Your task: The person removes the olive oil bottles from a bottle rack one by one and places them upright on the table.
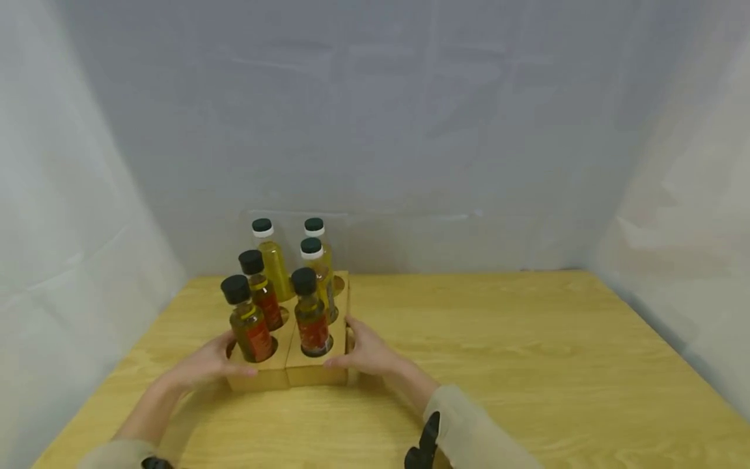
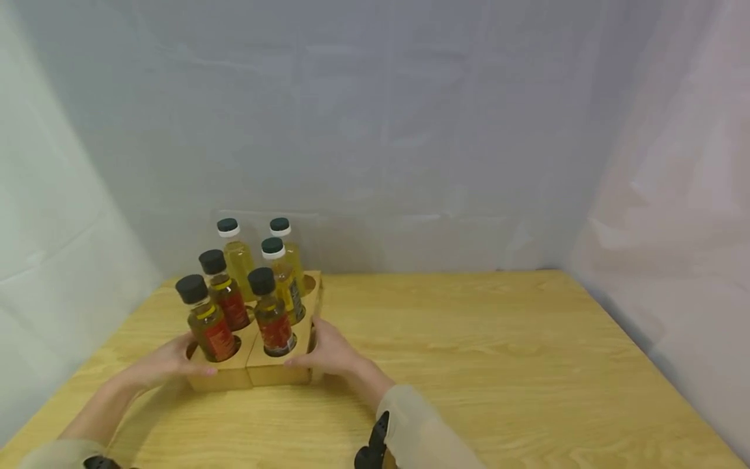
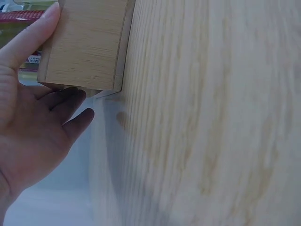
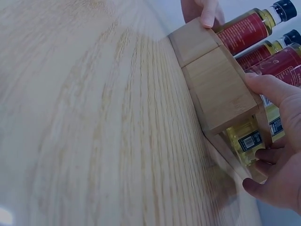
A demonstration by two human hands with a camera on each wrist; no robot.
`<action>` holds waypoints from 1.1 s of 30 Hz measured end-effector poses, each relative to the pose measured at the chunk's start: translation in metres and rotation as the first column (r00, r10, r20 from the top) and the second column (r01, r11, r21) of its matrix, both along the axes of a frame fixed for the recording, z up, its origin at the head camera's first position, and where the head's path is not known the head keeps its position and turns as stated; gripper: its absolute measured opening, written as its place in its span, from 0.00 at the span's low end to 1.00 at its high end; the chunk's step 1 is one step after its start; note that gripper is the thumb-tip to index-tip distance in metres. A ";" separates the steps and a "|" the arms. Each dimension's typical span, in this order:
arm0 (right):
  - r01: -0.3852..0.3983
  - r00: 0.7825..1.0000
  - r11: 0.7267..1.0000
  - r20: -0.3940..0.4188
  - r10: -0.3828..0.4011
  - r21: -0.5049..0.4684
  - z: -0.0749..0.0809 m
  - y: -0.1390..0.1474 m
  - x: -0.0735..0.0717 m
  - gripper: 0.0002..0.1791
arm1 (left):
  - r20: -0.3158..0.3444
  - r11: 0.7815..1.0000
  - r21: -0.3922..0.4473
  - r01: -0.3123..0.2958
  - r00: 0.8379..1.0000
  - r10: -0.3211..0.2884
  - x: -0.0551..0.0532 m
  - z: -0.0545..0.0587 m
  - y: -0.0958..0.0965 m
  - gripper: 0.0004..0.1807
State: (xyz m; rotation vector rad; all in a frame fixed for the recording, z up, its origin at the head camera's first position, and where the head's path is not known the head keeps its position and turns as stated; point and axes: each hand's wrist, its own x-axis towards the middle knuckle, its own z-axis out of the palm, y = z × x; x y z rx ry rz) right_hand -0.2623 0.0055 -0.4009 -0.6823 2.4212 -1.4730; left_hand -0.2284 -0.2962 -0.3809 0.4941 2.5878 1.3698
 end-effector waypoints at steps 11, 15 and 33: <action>0.010 1.000 1.000 -0.019 -0.009 0.026 0.004 0.024 0.002 0.54 | -0.013 0.999 -0.027 0.035 0.999 -0.036 -0.005 0.004 0.019 0.53; 0.016 1.000 0.999 -0.015 -0.015 0.049 0.005 0.036 0.003 0.54 | -0.038 0.998 -0.055 0.044 0.998 -0.046 -0.007 0.004 0.029 0.53; 0.057 0.998 0.994 0.001 -0.057 0.090 0.010 0.088 0.016 0.55 | -0.057 0.994 -0.089 0.056 0.997 -0.061 -0.007 0.002 0.076 0.56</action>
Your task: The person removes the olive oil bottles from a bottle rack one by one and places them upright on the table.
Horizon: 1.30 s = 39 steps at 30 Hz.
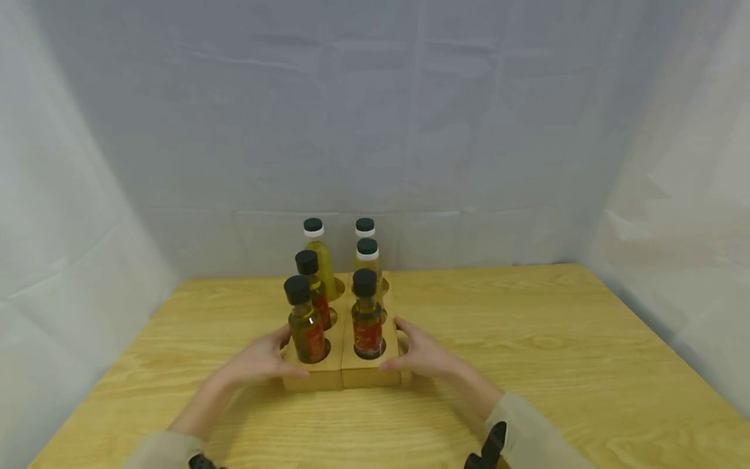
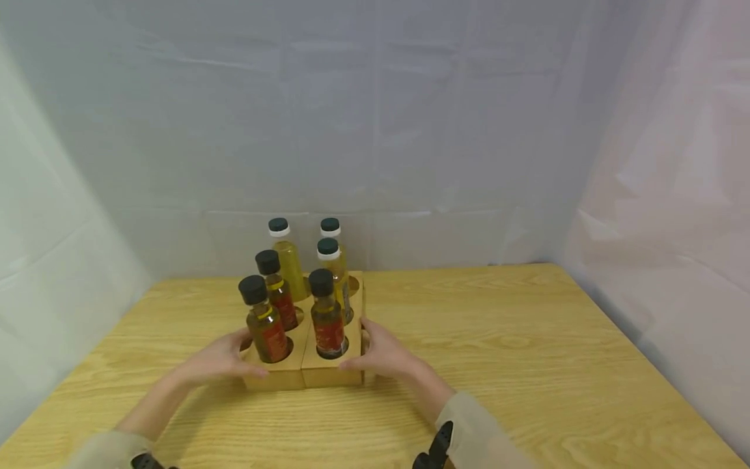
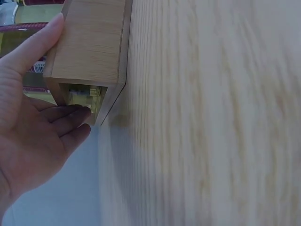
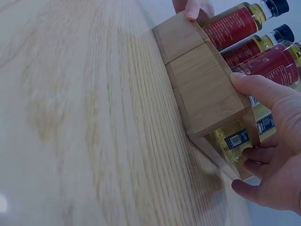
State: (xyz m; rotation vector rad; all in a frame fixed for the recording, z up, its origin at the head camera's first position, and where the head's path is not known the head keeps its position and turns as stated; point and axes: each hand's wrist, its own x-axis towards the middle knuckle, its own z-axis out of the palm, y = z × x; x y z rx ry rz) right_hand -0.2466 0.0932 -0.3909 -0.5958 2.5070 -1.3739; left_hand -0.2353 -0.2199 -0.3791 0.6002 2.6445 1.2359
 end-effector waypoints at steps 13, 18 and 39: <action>0.020 1.000 1.000 0.001 -0.020 0.007 0.001 0.030 0.008 0.56 | -0.004 1.000 -0.010 0.007 1.000 -0.007 -0.002 -0.003 0.027 0.58; 0.021 1.000 1.000 0.000 -0.021 0.008 0.001 0.039 0.010 0.57 | -0.015 1.000 -0.015 -0.001 1.000 0.001 -0.002 -0.005 0.036 0.58; 0.053 0.998 0.999 -0.018 -0.053 0.003 0.002 0.056 0.016 0.57 | 0.038 0.998 -0.047 -0.030 0.999 0.032 0.010 0.005 0.060 0.61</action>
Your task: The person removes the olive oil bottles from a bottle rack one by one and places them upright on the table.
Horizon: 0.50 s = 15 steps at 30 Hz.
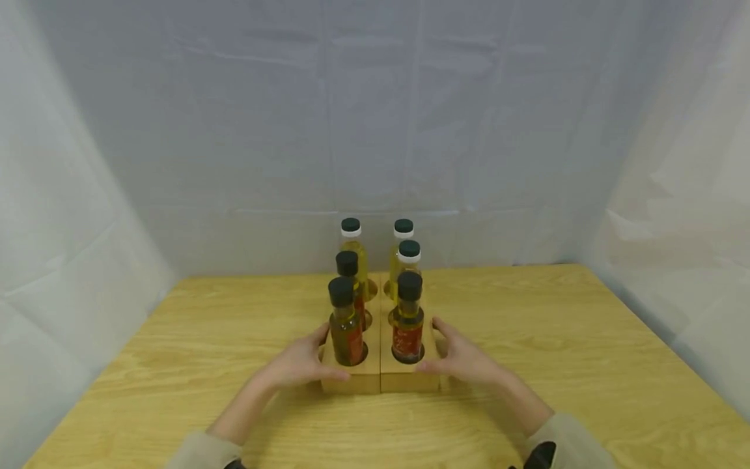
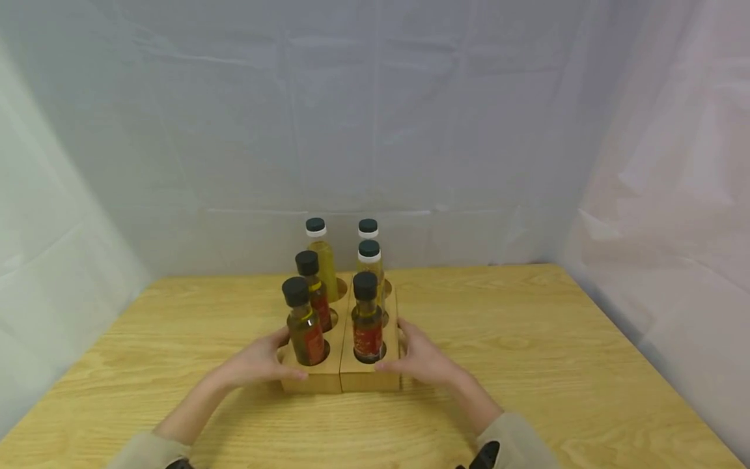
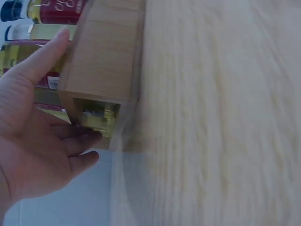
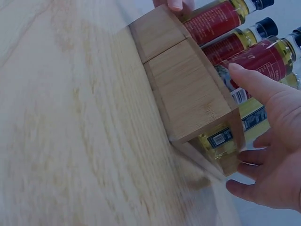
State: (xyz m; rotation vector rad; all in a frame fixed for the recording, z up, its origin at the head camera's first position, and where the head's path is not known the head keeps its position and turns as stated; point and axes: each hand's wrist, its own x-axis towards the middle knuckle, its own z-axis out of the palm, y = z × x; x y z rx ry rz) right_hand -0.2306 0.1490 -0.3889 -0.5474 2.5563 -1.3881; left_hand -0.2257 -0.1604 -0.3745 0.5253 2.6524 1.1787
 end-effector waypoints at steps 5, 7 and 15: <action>0.071 0.991 0.992 -0.105 -0.082 -0.107 0.011 -0.001 -0.001 0.45 | 0.080 0.984 0.173 -0.034 0.997 0.020 0.001 0.007 0.005 0.53; 0.076 0.984 0.986 -0.147 -0.098 -0.147 0.015 -0.002 -0.001 0.40 | 0.109 0.972 0.229 -0.055 0.994 0.031 0.002 0.009 0.007 0.51; 0.020 0.984 0.964 -0.165 -0.065 -0.264 0.018 -0.014 0.002 0.33 | 0.145 0.950 0.282 -0.133 0.985 0.095 0.005 0.005 0.011 0.51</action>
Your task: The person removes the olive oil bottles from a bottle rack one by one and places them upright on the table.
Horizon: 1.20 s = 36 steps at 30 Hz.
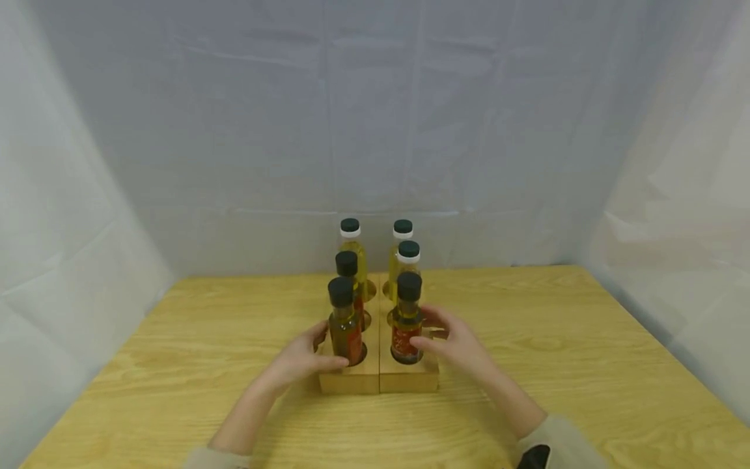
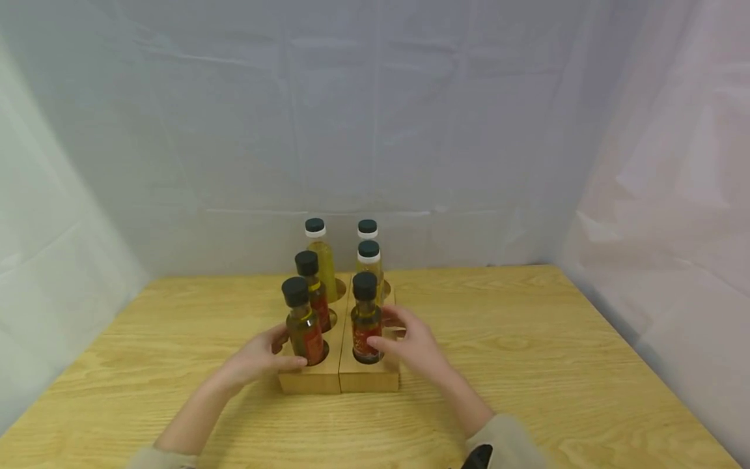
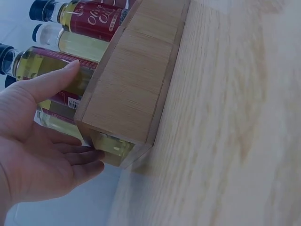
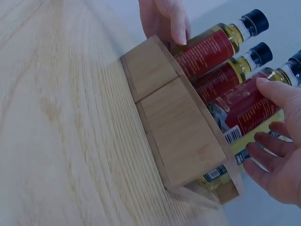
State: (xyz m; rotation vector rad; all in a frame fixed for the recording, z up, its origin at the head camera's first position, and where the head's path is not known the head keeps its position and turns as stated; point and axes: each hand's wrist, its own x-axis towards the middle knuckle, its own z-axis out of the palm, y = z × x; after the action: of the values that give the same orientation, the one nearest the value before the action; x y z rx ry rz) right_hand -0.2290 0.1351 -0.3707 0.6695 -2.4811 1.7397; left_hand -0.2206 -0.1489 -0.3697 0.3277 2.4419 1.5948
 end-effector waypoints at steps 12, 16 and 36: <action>0.086 0.996 0.996 0.026 -0.086 0.024 -0.001 -0.021 0.006 0.28 | -0.023 0.999 -0.052 -0.006 1.000 0.005 0.004 -0.004 0.002 0.55; 0.144 0.990 0.989 0.009 -0.144 0.045 0.000 -0.024 0.006 0.26 | -0.024 0.999 -0.053 0.010 1.000 -0.011 0.004 -0.003 0.000 0.55; 0.188 0.982 0.982 0.038 -0.187 -0.034 0.018 -0.013 0.009 0.29 | -0.037 0.998 -0.056 0.023 0.999 -0.025 0.007 -0.006 -0.003 0.55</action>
State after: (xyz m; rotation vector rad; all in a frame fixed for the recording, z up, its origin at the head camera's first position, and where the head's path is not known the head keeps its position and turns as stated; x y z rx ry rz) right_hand -0.2200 0.1218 -0.3529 0.3904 -2.4362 1.7371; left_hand -0.2132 -0.1518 -0.3754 0.3789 2.4953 1.5215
